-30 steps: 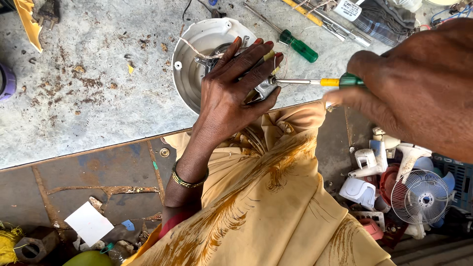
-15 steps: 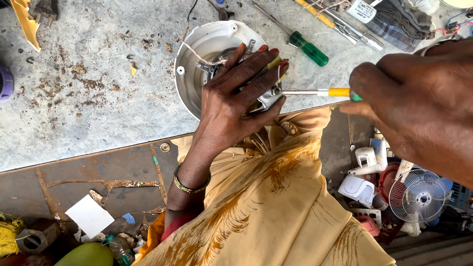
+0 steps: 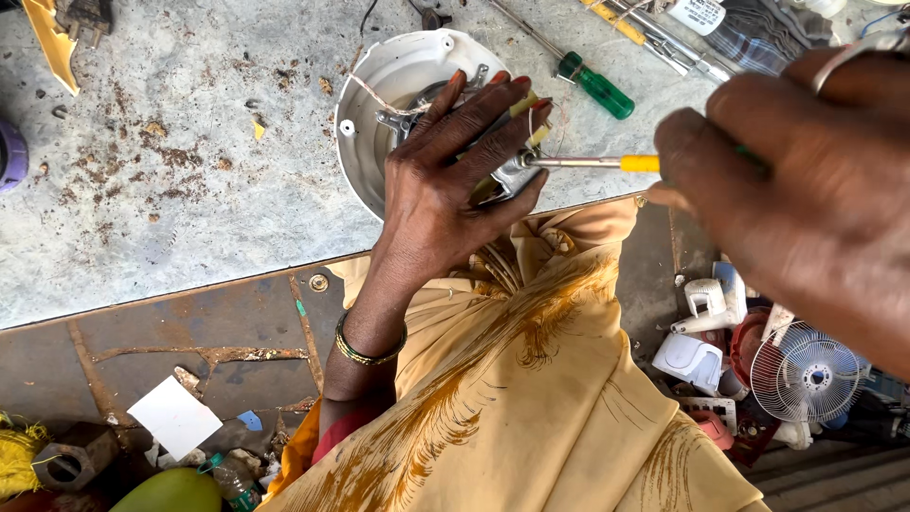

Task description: The person assembles an electric motor housing, tightens the screws using a screwdriver, and manipulates wires with pliers at a workbench.

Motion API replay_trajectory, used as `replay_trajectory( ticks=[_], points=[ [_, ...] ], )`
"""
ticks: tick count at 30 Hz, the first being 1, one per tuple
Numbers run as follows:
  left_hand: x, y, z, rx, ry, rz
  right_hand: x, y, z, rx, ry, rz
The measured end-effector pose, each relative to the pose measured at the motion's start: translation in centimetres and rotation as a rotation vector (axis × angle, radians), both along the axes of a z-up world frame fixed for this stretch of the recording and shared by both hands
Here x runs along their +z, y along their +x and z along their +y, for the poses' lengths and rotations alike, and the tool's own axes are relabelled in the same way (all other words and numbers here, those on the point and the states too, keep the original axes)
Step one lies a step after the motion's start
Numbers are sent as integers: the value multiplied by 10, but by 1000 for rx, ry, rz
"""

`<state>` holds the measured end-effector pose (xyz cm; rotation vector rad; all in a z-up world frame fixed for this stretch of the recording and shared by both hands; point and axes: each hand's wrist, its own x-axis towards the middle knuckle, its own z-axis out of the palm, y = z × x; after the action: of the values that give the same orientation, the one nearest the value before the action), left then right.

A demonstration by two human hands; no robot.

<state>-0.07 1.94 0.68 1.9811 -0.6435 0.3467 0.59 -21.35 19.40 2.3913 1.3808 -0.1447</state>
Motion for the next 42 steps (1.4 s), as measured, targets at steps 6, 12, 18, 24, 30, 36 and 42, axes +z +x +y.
replay_trajectory(
  ticks=[6,12,18,24,30,36,42],
  points=[
    [-8,-2,0,3,-1,-43,-13,2,-16,-353,-29,73],
    [-7,-1,2,-10,-21,-32,-32,1,-47,-537,340,399],
    [-7,-3,1,-7,-19,-29,-20,-15,-37,-667,314,457],
    [-9,-3,0,4,-15,-30,-29,-12,-49,-732,262,498],
    [-9,-3,0,16,-2,-30,-56,6,-84,-581,404,698],
    [-10,-2,1,21,-10,-25,-42,-17,-63,-716,355,487],
    [-10,-2,2,23,-16,-28,-59,-6,-81,-814,291,574]
  ],
)
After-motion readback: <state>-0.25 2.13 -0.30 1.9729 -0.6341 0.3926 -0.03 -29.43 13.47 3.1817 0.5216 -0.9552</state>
